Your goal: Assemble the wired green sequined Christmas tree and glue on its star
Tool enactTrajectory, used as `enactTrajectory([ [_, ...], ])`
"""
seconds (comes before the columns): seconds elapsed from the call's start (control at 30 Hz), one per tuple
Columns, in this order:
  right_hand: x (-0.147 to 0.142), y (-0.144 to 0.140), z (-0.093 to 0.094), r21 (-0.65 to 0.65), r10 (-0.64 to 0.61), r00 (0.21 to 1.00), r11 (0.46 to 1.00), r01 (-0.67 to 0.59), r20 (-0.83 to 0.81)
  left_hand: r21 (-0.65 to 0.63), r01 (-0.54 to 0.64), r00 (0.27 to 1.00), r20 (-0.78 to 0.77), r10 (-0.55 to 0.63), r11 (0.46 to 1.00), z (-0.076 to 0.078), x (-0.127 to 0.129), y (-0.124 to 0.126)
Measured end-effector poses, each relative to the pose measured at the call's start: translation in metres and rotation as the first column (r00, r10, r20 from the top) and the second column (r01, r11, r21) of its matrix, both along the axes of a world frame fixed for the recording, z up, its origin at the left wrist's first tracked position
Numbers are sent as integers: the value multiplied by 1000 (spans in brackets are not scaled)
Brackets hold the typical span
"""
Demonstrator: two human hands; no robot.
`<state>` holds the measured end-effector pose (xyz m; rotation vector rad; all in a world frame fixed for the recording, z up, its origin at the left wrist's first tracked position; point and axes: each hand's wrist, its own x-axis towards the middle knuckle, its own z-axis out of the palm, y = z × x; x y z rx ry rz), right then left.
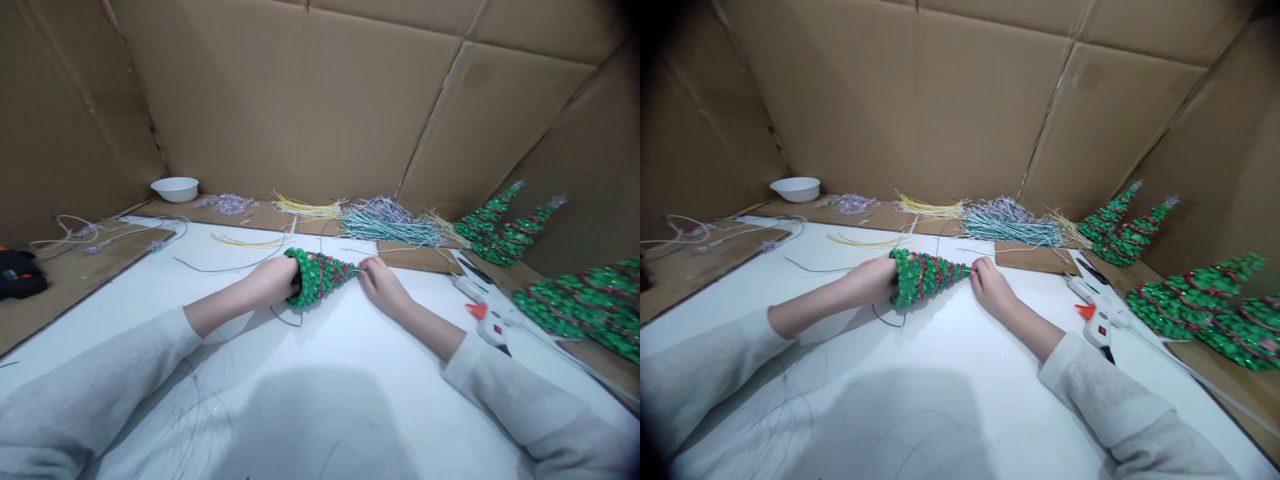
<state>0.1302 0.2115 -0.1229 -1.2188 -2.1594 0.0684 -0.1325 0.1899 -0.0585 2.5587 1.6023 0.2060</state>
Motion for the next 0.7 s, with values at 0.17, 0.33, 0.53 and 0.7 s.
enactTrajectory([
  [0.17, -1, -1, 0, -11, -23, 1000, 1000, 23, 14, -25, 1, 1000, 1, -1, 1000, -2, 0, 0],
  [0.33, -2, -2, 1, -28, -54, 998, 998, 55, 36, -23, 22, 1000, 15, -22, 999, -4, -2, 2],
  [0.53, -3, -4, 3, -36, -135, 987, 990, 139, 83, -15, 62, 998, 22, -62, 998, -6, -6, -1],
  [0.7, -5, -7, 6, -42, -137, 975, 988, 146, 176, -53, 75, 995, 66, -71, 996, -10, -9, -9],
])
